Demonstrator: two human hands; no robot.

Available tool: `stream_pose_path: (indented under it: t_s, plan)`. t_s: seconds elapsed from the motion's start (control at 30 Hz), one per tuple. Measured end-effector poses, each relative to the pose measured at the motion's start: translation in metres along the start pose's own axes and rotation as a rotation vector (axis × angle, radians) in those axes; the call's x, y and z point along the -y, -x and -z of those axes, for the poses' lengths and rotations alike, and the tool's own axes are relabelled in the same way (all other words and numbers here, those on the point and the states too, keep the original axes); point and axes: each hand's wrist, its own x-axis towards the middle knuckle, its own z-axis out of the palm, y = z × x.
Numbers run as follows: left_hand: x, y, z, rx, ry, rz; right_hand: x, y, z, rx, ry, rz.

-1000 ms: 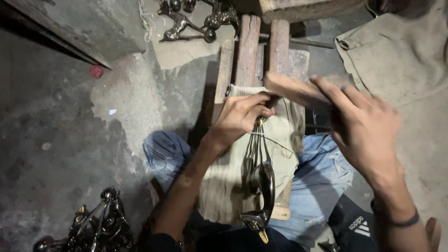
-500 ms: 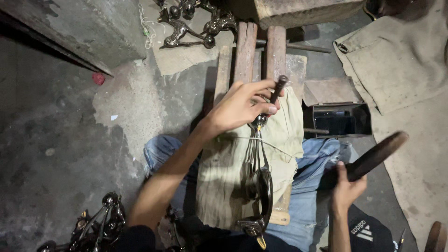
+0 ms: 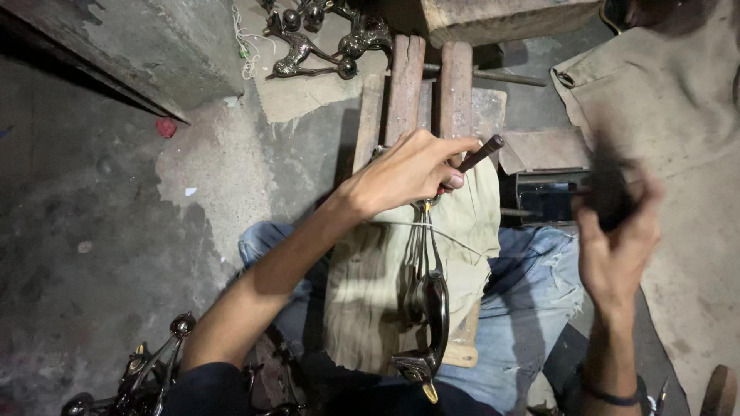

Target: The person sits on the floor holding a punch against the neck of a polished cast metal figurine and repeatedly strikes it with a wooden mallet to shape it. They reposition the figurine and the punch several times and continue hammering different spots on the piece.

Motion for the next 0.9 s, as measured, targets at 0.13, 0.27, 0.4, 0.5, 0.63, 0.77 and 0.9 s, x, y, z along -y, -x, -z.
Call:
stream_pose_path:
  t_s: [0.13,0.27,0.4,0.5,0.63,0.77,0.9]
  plan:
    - [0.002,-0.002,-0.002,-0.018,-0.04,-0.07,0.021,-0.009,-0.007,0.288,0.151,0.114]
    - [0.008,-0.002,-0.004,-0.013,-0.095,-0.122,0.019,-0.005,-0.009,0.163,-0.144,-0.059]
    - [0.012,-0.005,-0.005,0.074,-0.109,-0.114,0.011,0.007,-0.007,0.146,0.113,0.098]
    - [0.012,-0.007,-0.005,0.077,-0.113,-0.166,0.007,0.017,-0.008,0.161,0.239,0.155]
    - [0.01,-0.01,-0.004,0.176,-0.123,-0.112,0.005,0.034,-0.017,-0.017,-0.076,-0.056]
    - [0.009,-0.013,-0.004,0.279,-0.065,0.02,-0.002,0.05,-0.023,0.094,0.348,-0.002]
    - [0.013,-0.01,0.004,0.086,0.081,-0.087,-0.017,0.053,-0.025,0.007,0.076,0.008]
